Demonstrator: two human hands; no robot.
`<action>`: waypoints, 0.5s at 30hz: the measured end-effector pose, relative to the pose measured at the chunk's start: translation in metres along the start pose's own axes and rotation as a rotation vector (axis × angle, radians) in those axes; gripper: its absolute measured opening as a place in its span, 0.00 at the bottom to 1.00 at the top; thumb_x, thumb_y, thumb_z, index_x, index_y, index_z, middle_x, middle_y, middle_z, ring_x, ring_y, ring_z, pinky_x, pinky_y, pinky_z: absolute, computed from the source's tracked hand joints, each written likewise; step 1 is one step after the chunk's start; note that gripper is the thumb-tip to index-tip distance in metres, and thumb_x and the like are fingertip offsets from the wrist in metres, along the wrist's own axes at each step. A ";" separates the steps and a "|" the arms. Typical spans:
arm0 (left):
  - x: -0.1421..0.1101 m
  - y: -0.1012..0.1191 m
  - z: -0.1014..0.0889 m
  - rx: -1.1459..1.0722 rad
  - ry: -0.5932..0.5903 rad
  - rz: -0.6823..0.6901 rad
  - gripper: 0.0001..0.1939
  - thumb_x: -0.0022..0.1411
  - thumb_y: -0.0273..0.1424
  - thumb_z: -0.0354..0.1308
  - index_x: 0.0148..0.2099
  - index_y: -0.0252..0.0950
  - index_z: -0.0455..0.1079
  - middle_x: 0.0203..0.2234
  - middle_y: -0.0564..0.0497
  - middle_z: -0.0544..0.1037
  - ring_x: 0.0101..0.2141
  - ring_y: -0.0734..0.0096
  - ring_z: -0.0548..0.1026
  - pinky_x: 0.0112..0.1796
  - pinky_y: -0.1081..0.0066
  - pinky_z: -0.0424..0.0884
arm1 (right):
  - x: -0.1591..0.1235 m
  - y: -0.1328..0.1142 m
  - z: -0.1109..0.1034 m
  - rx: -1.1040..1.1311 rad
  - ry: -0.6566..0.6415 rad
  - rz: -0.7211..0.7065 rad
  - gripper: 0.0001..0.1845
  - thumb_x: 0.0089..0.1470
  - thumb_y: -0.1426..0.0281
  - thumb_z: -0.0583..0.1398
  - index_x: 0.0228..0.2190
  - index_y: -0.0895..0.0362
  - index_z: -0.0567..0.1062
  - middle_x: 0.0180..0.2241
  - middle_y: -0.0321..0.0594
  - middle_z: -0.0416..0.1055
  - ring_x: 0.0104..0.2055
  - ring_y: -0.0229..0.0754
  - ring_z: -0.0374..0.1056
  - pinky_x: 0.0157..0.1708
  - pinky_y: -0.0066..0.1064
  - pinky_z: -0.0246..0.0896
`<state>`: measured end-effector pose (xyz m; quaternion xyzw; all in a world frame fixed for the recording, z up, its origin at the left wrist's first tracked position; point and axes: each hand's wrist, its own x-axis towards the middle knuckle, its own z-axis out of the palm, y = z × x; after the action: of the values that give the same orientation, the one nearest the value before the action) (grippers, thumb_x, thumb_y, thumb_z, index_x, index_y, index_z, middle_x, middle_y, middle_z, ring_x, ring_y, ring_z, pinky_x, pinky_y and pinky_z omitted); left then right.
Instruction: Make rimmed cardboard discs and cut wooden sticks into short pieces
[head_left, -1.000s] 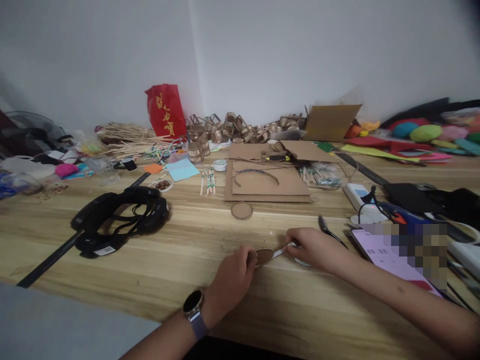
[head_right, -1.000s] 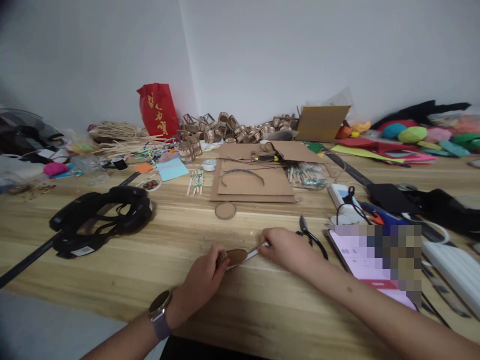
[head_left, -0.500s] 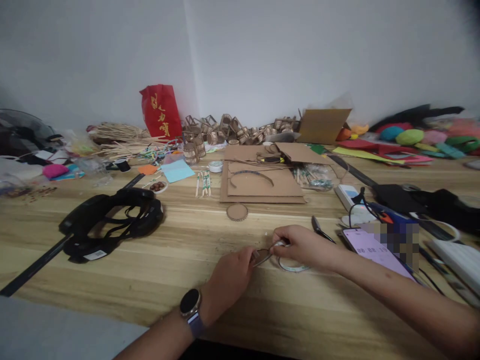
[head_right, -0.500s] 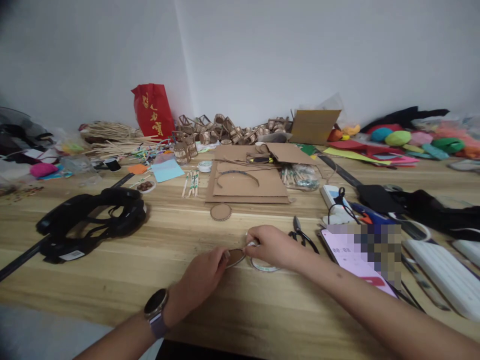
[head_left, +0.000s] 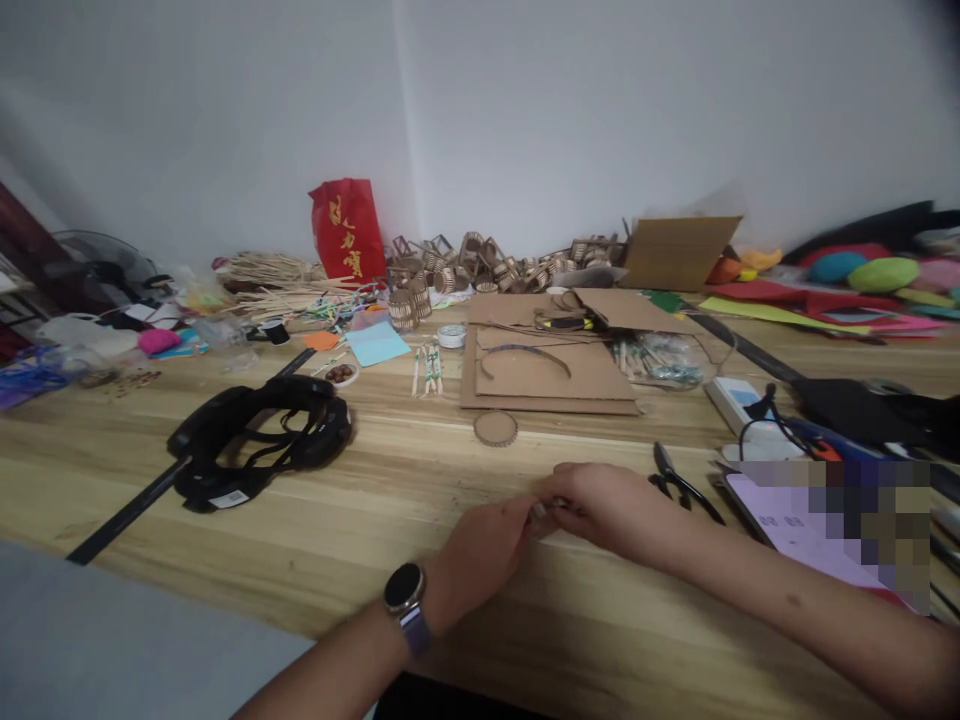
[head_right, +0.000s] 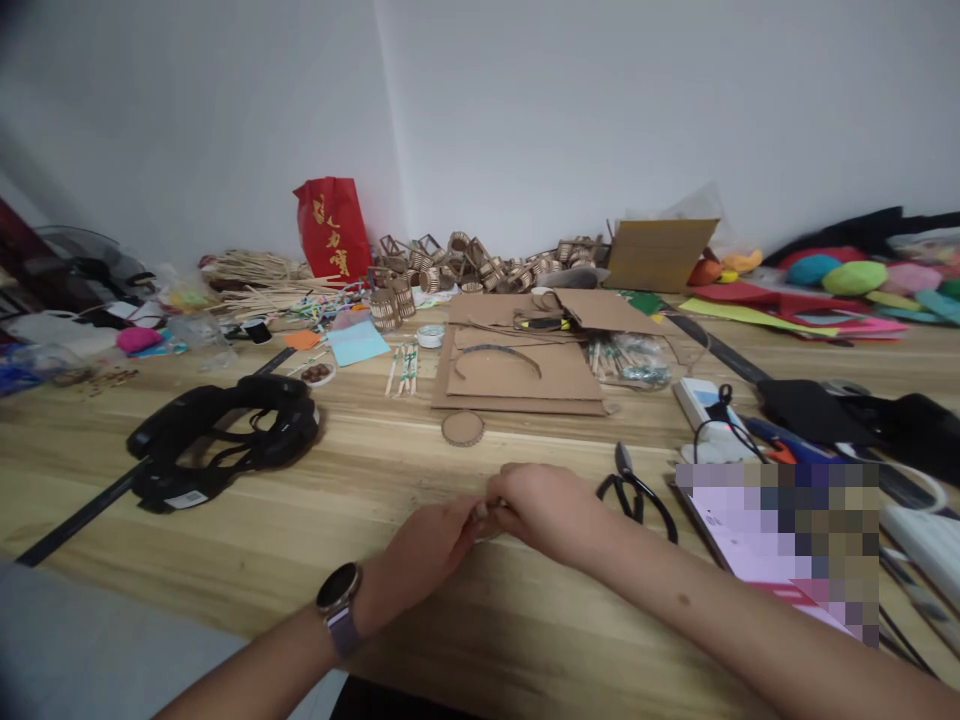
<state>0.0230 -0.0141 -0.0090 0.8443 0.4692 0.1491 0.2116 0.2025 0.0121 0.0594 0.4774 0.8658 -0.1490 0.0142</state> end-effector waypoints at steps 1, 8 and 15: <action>0.000 -0.002 -0.001 -0.028 0.005 0.000 0.12 0.69 0.31 0.43 0.49 0.36 0.65 0.38 0.45 0.79 0.36 0.59 0.77 0.35 0.67 0.67 | 0.000 -0.003 -0.001 -0.063 -0.015 0.012 0.12 0.52 0.74 0.56 0.34 0.52 0.78 0.37 0.41 0.77 0.38 0.46 0.72 0.31 0.29 0.56; -0.003 -0.018 -0.010 -0.239 0.124 -0.072 0.10 0.69 0.31 0.41 0.46 0.37 0.62 0.40 0.45 0.77 0.40 0.62 0.75 0.39 0.67 0.67 | -0.002 -0.001 0.001 -0.117 0.023 0.043 0.10 0.53 0.73 0.55 0.28 0.55 0.76 0.32 0.41 0.75 0.33 0.44 0.71 0.27 0.28 0.51; -0.002 -0.029 0.003 -0.519 0.241 -0.104 0.13 0.70 0.38 0.38 0.43 0.38 0.59 0.36 0.47 0.75 0.37 0.65 0.75 0.39 0.67 0.69 | 0.002 0.019 0.014 0.119 0.082 0.050 0.10 0.54 0.69 0.55 0.24 0.55 0.72 0.25 0.35 0.71 0.28 0.39 0.65 0.27 0.26 0.51</action>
<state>0.0024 -0.0030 -0.0260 0.7128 0.4799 0.3523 0.3708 0.2158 0.0198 0.0406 0.5045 0.8432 -0.1800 -0.0460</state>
